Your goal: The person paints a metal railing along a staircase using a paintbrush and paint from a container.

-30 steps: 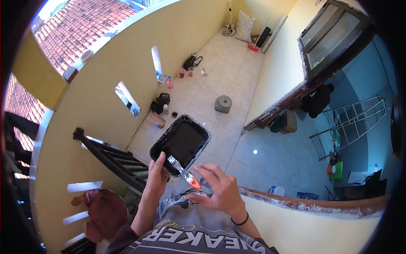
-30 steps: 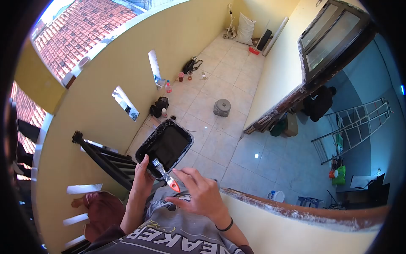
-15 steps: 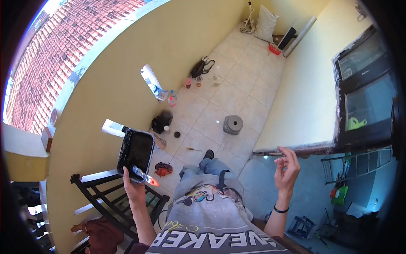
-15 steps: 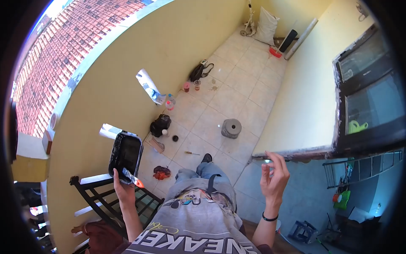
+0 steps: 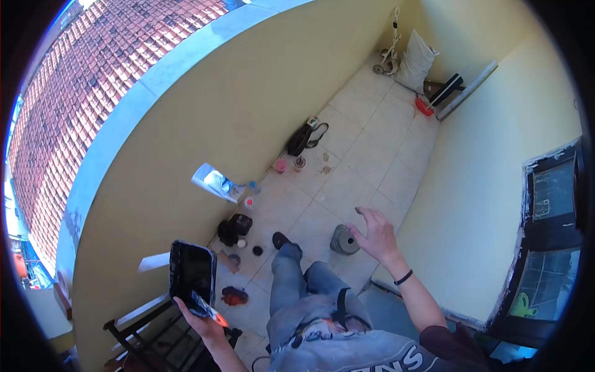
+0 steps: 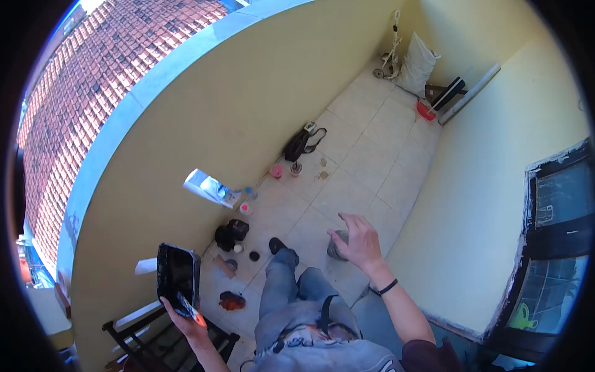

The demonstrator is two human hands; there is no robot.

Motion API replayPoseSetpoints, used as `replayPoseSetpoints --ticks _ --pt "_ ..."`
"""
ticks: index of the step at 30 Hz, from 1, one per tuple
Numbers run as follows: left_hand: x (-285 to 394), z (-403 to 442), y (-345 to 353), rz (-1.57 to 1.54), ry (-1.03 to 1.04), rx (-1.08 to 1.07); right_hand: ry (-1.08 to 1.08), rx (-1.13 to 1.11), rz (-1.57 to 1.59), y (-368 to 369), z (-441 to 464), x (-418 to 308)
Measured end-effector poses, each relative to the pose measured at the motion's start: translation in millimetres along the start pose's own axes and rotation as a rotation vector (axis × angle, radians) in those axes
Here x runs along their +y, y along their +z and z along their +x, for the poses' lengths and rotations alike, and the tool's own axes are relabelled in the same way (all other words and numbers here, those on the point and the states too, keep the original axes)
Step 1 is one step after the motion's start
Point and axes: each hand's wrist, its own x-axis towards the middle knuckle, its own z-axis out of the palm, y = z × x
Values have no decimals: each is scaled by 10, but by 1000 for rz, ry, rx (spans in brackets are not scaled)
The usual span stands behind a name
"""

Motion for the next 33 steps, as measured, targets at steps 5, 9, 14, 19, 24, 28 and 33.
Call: replayPoseSetpoints --ticks 5,9,14,19,24,28,33 --pt "-966 930 625 16 -69 206 203 -353 115 1819 627 1087" --pt "-2014 1600 1019 -71 -26 237 227 -552 152 3501 1299 1860" --pt "-3185 2403 1246 -70 28 224 217 -516 173 5561 2173 2550" --pt "-4184 3056 1263 -48 90 128 36 -337 294 6886 2767 2802" --pt "-4997 3576 1430 -27 73 -21 -130 -187 334 7740 3156 2954" --pt "-5428 3780 1233 -32 70 -182 -264 -158 459 8041 3299 3079" --pt "-5520 3686 1246 -10 165 -15 -408 -74 397 7921 3194 2932"
